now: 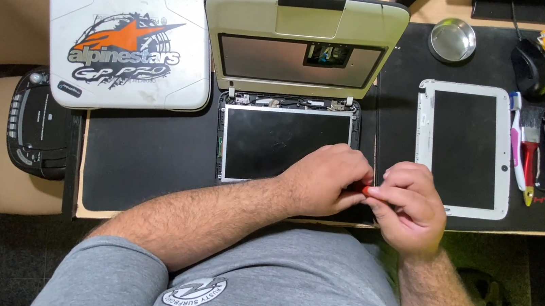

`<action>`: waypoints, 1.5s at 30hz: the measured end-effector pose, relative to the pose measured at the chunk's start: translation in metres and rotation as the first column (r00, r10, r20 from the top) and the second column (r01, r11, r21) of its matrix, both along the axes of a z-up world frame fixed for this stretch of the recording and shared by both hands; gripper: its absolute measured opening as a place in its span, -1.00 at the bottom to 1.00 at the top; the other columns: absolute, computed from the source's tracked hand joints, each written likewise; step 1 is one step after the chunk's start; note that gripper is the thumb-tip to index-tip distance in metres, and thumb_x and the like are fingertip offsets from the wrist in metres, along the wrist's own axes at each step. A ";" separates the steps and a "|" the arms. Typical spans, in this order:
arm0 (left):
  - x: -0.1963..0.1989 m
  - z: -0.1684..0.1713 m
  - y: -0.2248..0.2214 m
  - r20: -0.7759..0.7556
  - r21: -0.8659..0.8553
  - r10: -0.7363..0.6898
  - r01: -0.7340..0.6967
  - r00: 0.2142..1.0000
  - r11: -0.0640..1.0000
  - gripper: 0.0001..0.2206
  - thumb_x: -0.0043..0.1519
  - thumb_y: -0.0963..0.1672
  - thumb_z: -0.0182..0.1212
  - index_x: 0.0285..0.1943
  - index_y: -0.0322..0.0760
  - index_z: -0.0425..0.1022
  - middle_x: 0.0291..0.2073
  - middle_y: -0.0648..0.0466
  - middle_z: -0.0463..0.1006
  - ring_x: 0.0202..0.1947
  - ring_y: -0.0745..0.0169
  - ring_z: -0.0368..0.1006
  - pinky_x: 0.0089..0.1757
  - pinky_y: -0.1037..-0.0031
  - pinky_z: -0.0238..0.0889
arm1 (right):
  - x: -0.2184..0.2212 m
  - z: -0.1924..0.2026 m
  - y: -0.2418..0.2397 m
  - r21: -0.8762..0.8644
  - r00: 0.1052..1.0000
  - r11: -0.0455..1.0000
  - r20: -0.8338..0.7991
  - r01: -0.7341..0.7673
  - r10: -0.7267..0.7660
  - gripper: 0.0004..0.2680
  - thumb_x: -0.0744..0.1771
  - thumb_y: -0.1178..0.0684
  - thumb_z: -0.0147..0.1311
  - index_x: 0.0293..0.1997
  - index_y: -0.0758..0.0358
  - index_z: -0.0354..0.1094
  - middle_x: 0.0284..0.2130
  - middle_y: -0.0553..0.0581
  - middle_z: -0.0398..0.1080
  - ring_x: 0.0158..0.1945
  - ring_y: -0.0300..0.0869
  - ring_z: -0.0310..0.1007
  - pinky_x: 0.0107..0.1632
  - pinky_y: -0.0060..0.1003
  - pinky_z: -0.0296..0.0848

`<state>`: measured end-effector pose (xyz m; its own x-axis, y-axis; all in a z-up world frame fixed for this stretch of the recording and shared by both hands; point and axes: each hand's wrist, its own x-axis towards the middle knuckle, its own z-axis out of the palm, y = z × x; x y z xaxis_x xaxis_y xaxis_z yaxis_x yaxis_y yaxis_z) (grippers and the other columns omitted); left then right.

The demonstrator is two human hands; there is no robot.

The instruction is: Disassembling a portable electronic device to remove the screen and internal metal shielding using a screwdriver.

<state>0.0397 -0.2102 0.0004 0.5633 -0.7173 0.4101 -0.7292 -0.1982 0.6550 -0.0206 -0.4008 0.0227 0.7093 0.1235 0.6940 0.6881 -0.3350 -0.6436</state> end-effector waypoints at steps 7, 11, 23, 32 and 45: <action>0.001 0.000 -0.002 0.031 -0.075 -0.069 0.071 0.997 0.995 -0.93 0.29 -0.13 0.21 -0.14 -0.16 0.44 -0.25 0.05 0.51 -0.10 -0.01 0.52 -0.08 0.16 0.43 | -0.003 0.011 0.005 0.040 0.998 0.998 -0.029 -0.052 0.053 -0.93 0.30 0.28 0.21 -0.21 0.34 0.56 -0.28 0.24 0.59 -0.17 0.05 0.49 -0.01 -0.04 0.52; 0.002 -0.001 0.000 0.000 0.011 -0.029 0.029 1.000 1.000 -0.88 0.21 -0.10 0.33 -0.17 -0.11 0.51 -0.29 0.09 0.56 -0.17 0.08 0.54 -0.12 0.23 0.45 | -0.002 -0.001 0.000 0.030 0.998 0.998 -0.034 -0.051 0.052 -0.87 0.26 0.13 0.35 -0.23 0.33 0.54 -0.27 0.25 0.54 -0.14 0.07 0.47 0.01 0.01 0.51; 0.002 -0.001 0.003 0.033 -0.024 -0.051 0.052 0.998 0.998 -0.91 0.28 -0.10 0.25 -0.13 -0.15 0.50 -0.24 0.05 0.56 -0.11 0.01 0.54 -0.11 0.20 0.43 | -0.004 0.010 0.008 0.110 0.993 0.991 -0.085 -0.077 0.086 -0.87 0.28 0.21 0.26 -0.15 0.44 0.51 -0.27 0.30 0.56 -0.12 0.07 0.49 0.03 0.04 0.52; 0.000 0.008 0.005 0.024 0.030 0.000 -0.001 1.000 1.000 -0.84 0.24 -0.02 0.28 -0.17 -0.12 0.51 -0.29 0.07 0.55 -0.17 0.06 0.54 -0.14 0.23 0.42 | -0.002 0.007 -0.001 0.025 0.996 0.999 -0.073 -0.045 0.047 -0.92 0.23 0.25 0.36 -0.29 0.35 0.57 -0.34 0.26 0.49 -0.29 0.02 0.45 -0.15 -0.05 0.50; 0.007 0.029 0.012 0.043 0.177 0.023 -0.030 0.999 0.984 -0.76 0.18 0.03 0.34 -0.15 -0.11 0.56 -0.27 0.09 0.60 -0.12 0.13 0.55 -0.10 0.28 0.40 | -0.003 -0.003 -0.009 0.007 0.988 0.999 -0.149 -0.045 0.045 -0.86 0.22 0.26 0.38 -0.21 0.38 0.59 -0.37 0.23 0.40 -0.40 -0.12 0.41 -0.31 -0.22 0.48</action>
